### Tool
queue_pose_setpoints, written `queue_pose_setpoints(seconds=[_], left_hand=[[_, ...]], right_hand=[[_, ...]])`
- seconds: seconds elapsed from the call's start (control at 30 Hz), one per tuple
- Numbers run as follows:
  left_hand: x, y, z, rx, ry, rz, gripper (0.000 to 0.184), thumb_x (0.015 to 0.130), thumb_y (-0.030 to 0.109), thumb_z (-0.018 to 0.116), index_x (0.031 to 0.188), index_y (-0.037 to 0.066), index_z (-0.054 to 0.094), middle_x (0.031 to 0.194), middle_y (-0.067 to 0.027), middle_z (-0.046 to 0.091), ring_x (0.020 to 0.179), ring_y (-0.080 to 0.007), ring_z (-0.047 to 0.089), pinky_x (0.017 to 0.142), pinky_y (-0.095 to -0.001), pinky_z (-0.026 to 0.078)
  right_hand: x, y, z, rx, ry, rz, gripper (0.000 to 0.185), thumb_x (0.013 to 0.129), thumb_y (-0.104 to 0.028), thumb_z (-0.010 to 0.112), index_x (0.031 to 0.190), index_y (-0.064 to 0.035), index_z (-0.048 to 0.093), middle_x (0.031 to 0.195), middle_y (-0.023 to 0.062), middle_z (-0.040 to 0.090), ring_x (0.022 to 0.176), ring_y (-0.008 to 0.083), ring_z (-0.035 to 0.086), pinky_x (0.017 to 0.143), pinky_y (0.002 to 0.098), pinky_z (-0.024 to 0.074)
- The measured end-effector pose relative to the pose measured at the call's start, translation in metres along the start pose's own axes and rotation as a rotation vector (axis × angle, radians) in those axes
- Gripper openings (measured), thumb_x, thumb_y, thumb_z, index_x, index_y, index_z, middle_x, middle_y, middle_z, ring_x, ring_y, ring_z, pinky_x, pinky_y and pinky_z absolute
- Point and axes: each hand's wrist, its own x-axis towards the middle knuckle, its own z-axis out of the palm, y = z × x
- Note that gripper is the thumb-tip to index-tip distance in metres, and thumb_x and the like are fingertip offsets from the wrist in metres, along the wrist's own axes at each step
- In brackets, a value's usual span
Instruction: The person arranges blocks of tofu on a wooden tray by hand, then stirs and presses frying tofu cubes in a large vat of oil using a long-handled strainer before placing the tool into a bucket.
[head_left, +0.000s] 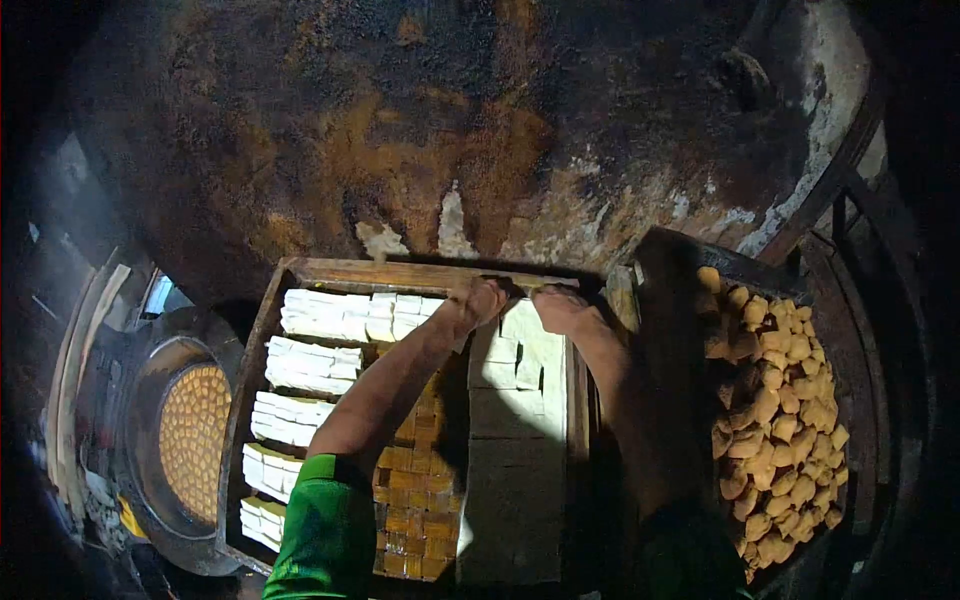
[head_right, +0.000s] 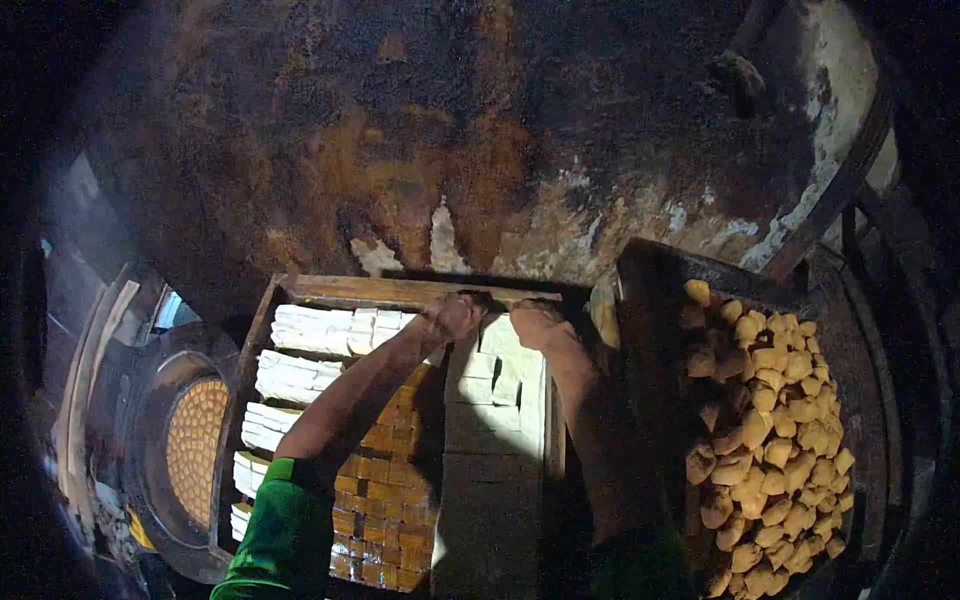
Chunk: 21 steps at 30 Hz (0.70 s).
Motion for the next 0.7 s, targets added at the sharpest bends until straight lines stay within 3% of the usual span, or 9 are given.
queue_pose_setpoints(seconds=[0.07, 0.13, 0.2, 0.23, 0.33, 0.43, 0.53, 0.6, 0.7], left_hand=[[0.005, -0.014, 0.001, 0.192, 0.016, 0.186, 0.042, 0.088, 0.02, 0.049, 0.124, -0.001, 0.043, 0.122, -0.0137, 0.047, 0.101, -0.0215, 0.052, 0.088, -0.0292, 0.046], [0.026, -0.05, 0.006, 0.02, -0.074, 0.115, 0.042, 0.087, 0.019, 0.05, 0.125, 0.003, 0.043, 0.122, -0.0137, 0.047, 0.102, -0.0205, 0.052, 0.088, -0.0293, 0.045], [0.038, -0.08, 0.015, 0.772, -0.154, 0.483, 0.04, 0.088, 0.018, 0.047, 0.124, 0.001, 0.044, 0.119, -0.015, 0.048, 0.1, -0.0203, 0.052, 0.089, -0.0312, 0.045], [0.035, -0.079, 0.015, 0.773, -0.156, 0.482, 0.04, 0.088, 0.018, 0.047, 0.124, 0.001, 0.044, 0.119, -0.015, 0.048, 0.1, -0.0203, 0.052, 0.089, -0.0312, 0.045], [0.026, -0.08, 0.016, -0.264, -0.064, -0.061, 0.038, 0.089, 0.017, 0.044, 0.122, -0.001, 0.044, 0.114, -0.0156, 0.05, 0.097, -0.0203, 0.053, 0.082, -0.0328, 0.048], [0.027, -0.083, 0.01, 0.0, 0.028, 0.299, 0.036, 0.085, 0.014, 0.045, 0.118, -0.001, 0.049, 0.103, -0.013, 0.055, 0.092, -0.0196, 0.054, 0.08, -0.0348, 0.051], [0.035, -0.087, 0.006, 0.217, -0.034, 0.326, 0.035, 0.086, 0.015, 0.043, 0.116, -0.003, 0.05, 0.103, -0.0139, 0.055, 0.089, -0.0204, 0.055, 0.086, -0.0359, 0.049], [0.038, -0.101, 0.011, 0.212, -0.067, 0.13, 0.036, 0.087, 0.016, 0.041, 0.117, -0.002, 0.049, 0.105, -0.0156, 0.054, 0.092, -0.0212, 0.056, 0.085, -0.0353, 0.049], [0.034, -0.069, 0.002, 0.034, -0.034, 0.033, 0.036, 0.086, 0.015, 0.044, 0.118, 0.001, 0.049, 0.108, -0.0151, 0.053, 0.095, -0.0208, 0.056, 0.084, -0.0346, 0.05]], right_hand=[[-0.016, -0.007, -0.001, 0.126, 0.112, -0.003, 0.045, 0.08, -0.009, 0.042, 0.124, 0.0016, 0.039, 0.119, 0.0218, 0.05, 0.109, 0.03, 0.051, 0.091, 0.0395, 0.0422], [-0.02, -0.011, 0.0, 0.191, 0.165, 0.0, 0.053, 0.082, -0.014, 0.041, 0.131, 0.0015, 0.031, 0.126, 0.0242, 0.045, 0.117, 0.0299, 0.047, 0.097, 0.0395, 0.0384], [-0.022, -0.012, -0.001, 0.091, 0.104, 0.035, 0.055, 0.08, -0.008, 0.041, 0.133, 0.0019, 0.028, 0.128, 0.0249, 0.042, 0.121, 0.0305, 0.043, 0.1, 0.0394, 0.0356], [-0.022, -0.012, 0.002, 0.089, 0.104, 0.035, 0.055, 0.08, -0.008, 0.041, 0.133, 0.0019, 0.028, 0.128, 0.0249, 0.042, 0.121, 0.0305, 0.043, 0.1, 0.0394, 0.0356], [-0.019, -0.015, 0.003, 0.322, 0.297, 0.003, 0.054, 0.079, -0.003, 0.041, 0.131, 0.0019, 0.03, 0.12, 0.026, 0.049, 0.112, 0.033, 0.05, 0.093, 0.041, 0.0426], [-0.009, -0.009, -0.003, 0.237, 0.042, -0.011, 0.055, 0.076, 0.002, 0.042, 0.13, 0.001, 0.033, 0.116, 0.0265, 0.051, 0.108, 0.0351, 0.053, 0.088, 0.0427, 0.0454], [-0.032, -0.015, -0.037, 0.43, -0.13, 0.064, 0.059, 0.077, 0.007, 0.038, 0.134, 0.0008, 0.027, 0.137, 0.0221, 0.031, 0.127, 0.0301, 0.032, 0.102, 0.0389, 0.0327], [-0.042, -0.017, -0.037, 0.359, 0.192, 0.021, 0.058, 0.07, 0.009, 0.047, 0.126, 0.0004, 0.037, 0.112, 0.0271, 0.053, 0.104, 0.0349, 0.055, 0.085, 0.0434, 0.0454], [-0.032, -0.011, -0.032, 0.521, 0.092, 0.001, 0.053, 0.07, 0.007, 0.047, 0.122, 0.0014, 0.04, 0.11, 0.0263, 0.054, 0.103, 0.035, 0.054, 0.084, 0.0438, 0.045]])
